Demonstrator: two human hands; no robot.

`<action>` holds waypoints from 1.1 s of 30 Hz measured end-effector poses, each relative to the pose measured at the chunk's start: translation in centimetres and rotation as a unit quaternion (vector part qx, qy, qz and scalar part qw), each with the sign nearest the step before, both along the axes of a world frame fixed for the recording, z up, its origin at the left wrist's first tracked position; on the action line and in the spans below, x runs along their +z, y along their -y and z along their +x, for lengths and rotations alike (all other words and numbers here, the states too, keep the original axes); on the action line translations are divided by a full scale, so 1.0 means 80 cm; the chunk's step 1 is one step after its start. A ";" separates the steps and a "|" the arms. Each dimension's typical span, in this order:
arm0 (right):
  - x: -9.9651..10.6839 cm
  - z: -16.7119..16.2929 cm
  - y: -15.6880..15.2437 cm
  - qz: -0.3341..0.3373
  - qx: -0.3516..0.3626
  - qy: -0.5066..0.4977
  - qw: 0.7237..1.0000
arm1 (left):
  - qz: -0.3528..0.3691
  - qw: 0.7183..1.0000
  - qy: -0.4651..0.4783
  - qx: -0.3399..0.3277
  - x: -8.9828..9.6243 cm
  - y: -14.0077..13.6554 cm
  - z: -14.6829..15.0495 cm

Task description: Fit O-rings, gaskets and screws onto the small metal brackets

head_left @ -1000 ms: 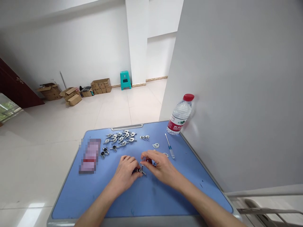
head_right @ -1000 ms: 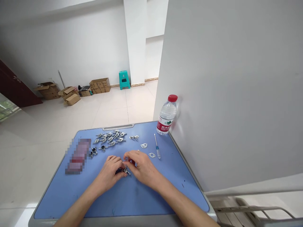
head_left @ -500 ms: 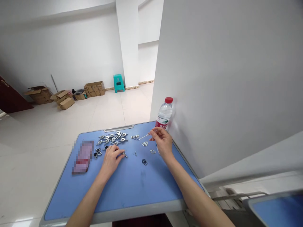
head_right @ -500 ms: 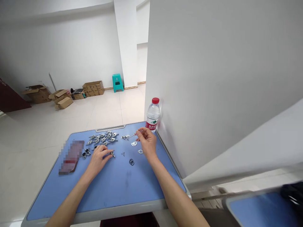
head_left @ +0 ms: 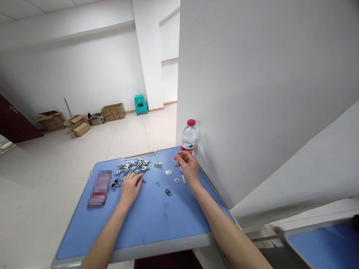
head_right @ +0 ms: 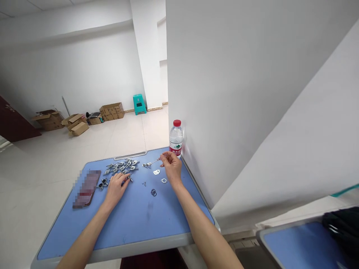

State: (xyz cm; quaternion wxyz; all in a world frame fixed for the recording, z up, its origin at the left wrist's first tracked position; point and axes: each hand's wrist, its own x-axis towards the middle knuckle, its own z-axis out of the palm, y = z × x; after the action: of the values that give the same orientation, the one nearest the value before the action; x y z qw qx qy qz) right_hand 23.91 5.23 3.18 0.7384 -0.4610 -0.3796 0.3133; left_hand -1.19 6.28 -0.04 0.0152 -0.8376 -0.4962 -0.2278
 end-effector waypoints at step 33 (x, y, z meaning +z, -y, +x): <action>-0.009 0.001 -0.002 -0.029 -0.012 0.034 0.999 | -0.035 0.995 0.030 0.091 0.016 -0.011 -0.067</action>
State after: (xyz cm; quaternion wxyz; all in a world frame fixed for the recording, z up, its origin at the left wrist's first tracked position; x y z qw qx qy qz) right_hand 23.98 5.35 2.42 0.7154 -0.4967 -0.3895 0.2996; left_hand -6.59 7.18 1.21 -0.0080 -0.7818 -0.5783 -0.2332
